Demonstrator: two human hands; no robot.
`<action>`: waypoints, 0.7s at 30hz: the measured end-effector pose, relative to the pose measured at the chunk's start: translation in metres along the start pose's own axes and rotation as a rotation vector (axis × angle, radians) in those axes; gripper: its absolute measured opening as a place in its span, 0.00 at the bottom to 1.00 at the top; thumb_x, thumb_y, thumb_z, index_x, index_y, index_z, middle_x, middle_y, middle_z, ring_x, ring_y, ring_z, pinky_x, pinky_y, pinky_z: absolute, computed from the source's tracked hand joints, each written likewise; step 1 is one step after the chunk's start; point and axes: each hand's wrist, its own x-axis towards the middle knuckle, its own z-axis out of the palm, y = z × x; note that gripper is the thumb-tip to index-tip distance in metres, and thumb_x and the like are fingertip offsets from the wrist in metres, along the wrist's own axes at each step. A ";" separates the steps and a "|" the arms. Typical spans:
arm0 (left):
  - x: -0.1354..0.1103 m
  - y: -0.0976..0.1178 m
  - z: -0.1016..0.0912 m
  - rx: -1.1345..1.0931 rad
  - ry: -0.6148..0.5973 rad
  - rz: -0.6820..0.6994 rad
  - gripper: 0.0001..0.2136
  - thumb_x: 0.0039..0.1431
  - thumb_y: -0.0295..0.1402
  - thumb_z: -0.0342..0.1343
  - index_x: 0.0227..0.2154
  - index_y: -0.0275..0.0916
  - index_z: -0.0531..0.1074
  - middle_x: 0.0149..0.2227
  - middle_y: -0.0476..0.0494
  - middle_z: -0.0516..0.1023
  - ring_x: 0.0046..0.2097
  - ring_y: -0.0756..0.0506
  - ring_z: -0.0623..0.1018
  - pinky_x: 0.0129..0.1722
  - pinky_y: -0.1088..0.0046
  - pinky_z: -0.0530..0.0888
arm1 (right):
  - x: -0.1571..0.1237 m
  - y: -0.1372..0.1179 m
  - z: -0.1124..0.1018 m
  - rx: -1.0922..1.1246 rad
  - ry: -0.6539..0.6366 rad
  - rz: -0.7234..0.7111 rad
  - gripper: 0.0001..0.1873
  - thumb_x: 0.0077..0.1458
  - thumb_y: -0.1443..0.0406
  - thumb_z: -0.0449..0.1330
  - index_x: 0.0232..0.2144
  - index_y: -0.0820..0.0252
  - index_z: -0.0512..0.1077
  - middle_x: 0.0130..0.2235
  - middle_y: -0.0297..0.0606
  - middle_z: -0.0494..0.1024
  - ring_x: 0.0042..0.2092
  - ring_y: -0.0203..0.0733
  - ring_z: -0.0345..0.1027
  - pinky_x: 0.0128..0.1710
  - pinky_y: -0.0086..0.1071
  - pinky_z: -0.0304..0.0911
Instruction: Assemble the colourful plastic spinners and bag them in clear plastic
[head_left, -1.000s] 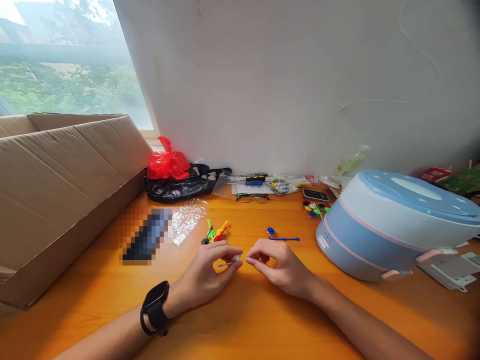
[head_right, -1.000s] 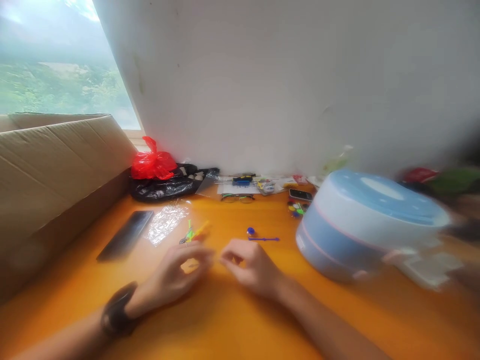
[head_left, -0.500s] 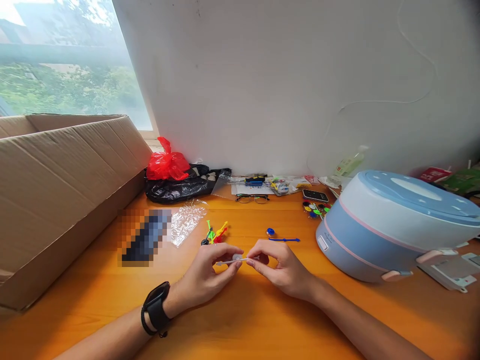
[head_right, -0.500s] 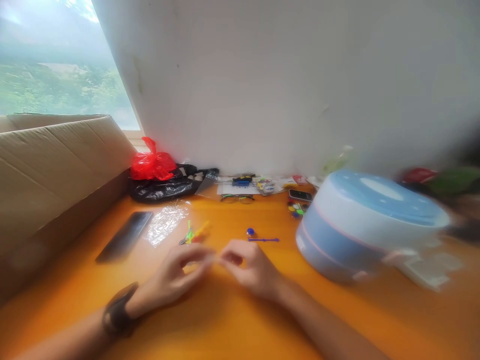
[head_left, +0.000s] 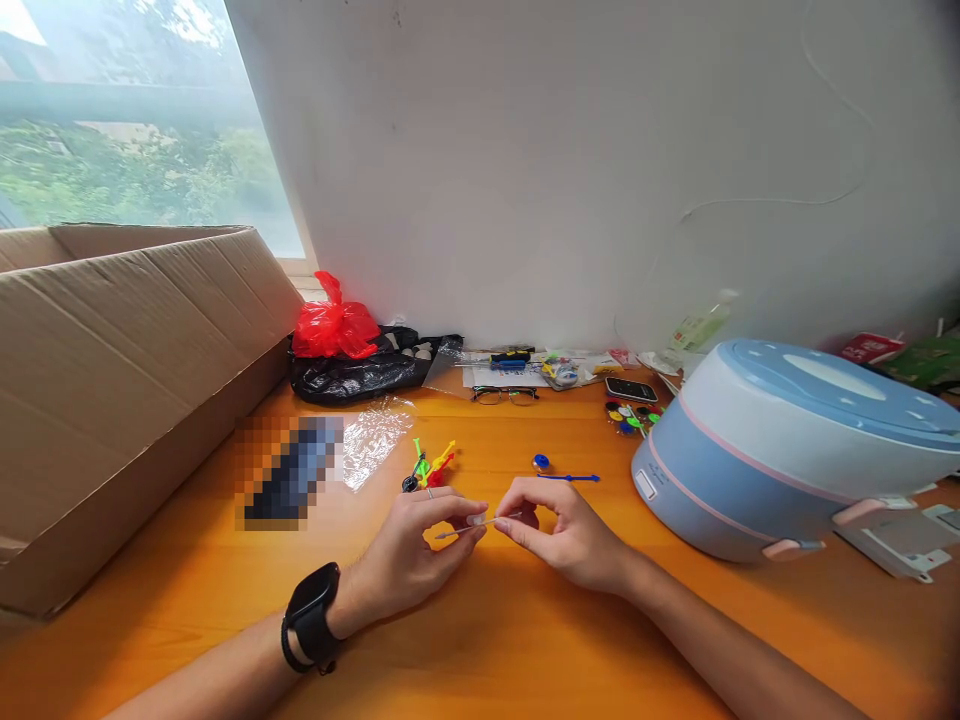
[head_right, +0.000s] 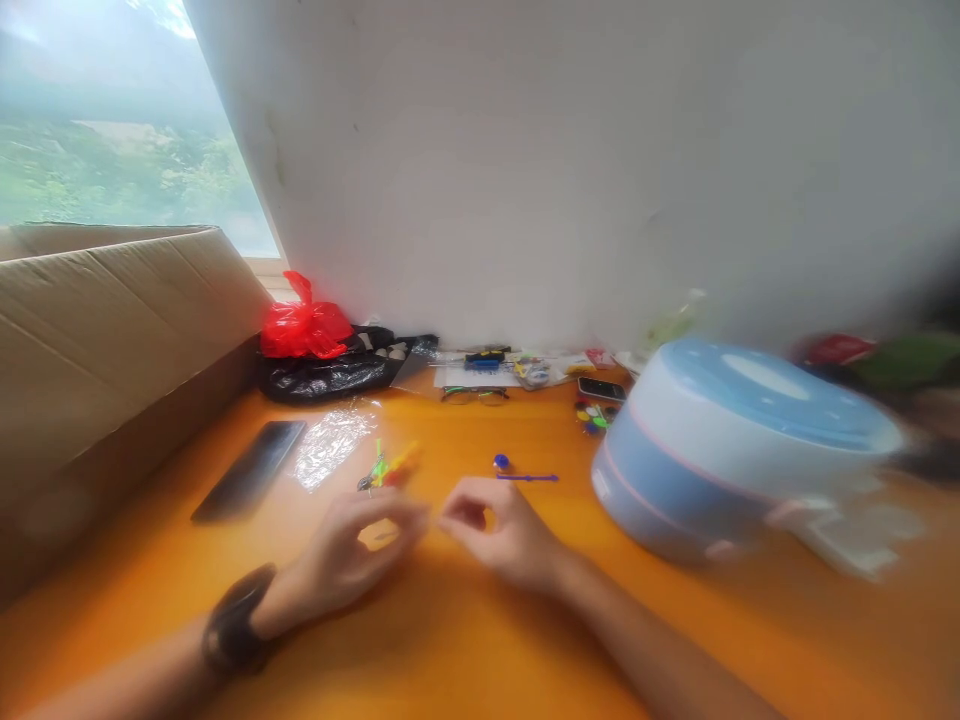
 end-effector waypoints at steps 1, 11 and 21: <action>0.000 0.000 0.000 0.010 0.009 0.024 0.06 0.68 0.26 0.60 0.43 0.37 0.82 0.35 0.43 0.86 0.35 0.47 0.84 0.42 0.71 0.82 | 0.000 -0.001 0.000 -0.003 0.000 -0.004 0.10 0.67 0.60 0.65 0.34 0.60 0.79 0.31 0.34 0.75 0.34 0.38 0.66 0.36 0.32 0.62; -0.001 0.007 0.001 0.041 0.017 0.007 0.08 0.69 0.28 0.59 0.43 0.39 0.84 0.36 0.39 0.86 0.35 0.44 0.84 0.36 0.70 0.80 | -0.001 -0.007 0.002 -0.054 0.032 -0.073 0.11 0.67 0.61 0.63 0.32 0.59 0.77 0.28 0.33 0.71 0.31 0.37 0.62 0.33 0.33 0.59; 0.004 -0.004 -0.002 -0.922 -0.014 -0.565 0.13 0.64 0.39 0.62 0.44 0.38 0.86 0.44 0.36 0.85 0.44 0.39 0.83 0.50 0.60 0.79 | 0.000 -0.003 -0.003 0.057 0.054 -0.073 0.10 0.69 0.58 0.63 0.38 0.58 0.78 0.35 0.36 0.74 0.37 0.40 0.66 0.40 0.34 0.63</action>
